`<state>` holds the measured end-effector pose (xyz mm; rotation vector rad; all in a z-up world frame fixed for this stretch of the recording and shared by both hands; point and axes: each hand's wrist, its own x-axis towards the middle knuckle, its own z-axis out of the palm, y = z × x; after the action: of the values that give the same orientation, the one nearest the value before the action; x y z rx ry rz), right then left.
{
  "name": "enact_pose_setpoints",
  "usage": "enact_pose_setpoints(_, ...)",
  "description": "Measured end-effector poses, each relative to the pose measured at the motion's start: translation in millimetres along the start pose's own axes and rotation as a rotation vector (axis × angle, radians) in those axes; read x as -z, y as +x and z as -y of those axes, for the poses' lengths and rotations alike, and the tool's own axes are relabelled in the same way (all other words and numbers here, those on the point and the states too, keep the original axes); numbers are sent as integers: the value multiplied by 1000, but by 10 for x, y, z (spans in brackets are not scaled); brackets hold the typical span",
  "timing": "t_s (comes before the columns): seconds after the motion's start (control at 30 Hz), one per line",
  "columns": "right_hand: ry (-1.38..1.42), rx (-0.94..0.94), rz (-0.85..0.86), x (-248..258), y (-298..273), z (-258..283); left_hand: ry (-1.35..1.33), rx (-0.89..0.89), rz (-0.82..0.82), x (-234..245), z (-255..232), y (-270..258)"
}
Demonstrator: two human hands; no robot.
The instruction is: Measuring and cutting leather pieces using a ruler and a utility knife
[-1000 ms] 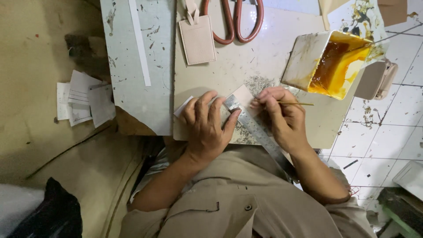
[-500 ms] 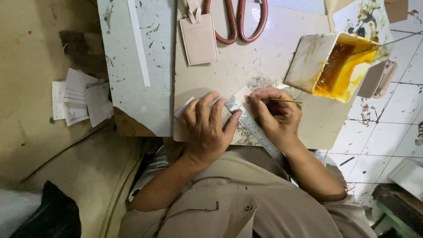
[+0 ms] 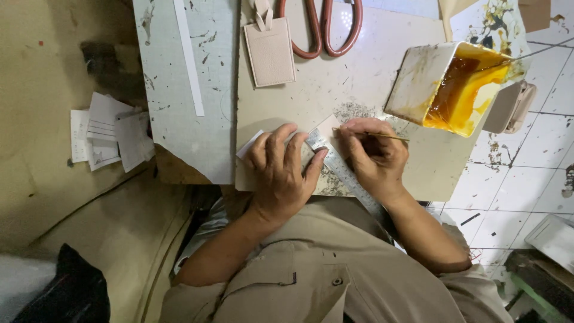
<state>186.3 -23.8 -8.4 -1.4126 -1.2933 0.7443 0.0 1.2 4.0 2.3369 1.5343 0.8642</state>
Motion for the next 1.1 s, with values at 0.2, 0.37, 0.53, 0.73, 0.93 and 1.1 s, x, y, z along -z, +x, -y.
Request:
enact_pose_setpoints(0.2, -40, -1, -74, 102, -295, 112, 13, -11, -19, -27, 22, -30)
enact_pose_setpoints(0.37, -152, 59, -56, 70, -559, 225, -28, 1, -14, 1, 24, -37)
enact_pose_setpoints(0.53, -201, 151, -43, 33, -562, 251, -25, -3, -6, -10, 37, -47)
enact_pose_setpoints(0.73, -205, 187, -44, 4, -566, 219, -49, 12, -11, 8, 36, -69)
enact_pose_setpoints(0.93, -202, 210, -21, 20, -572, 219, -39, 5, 11, 19, 47, -59)
enact_pose_setpoints(1.1, -209, 199, -26, 9, -573, 236, -56, 15, 1, -1, 49, -55)
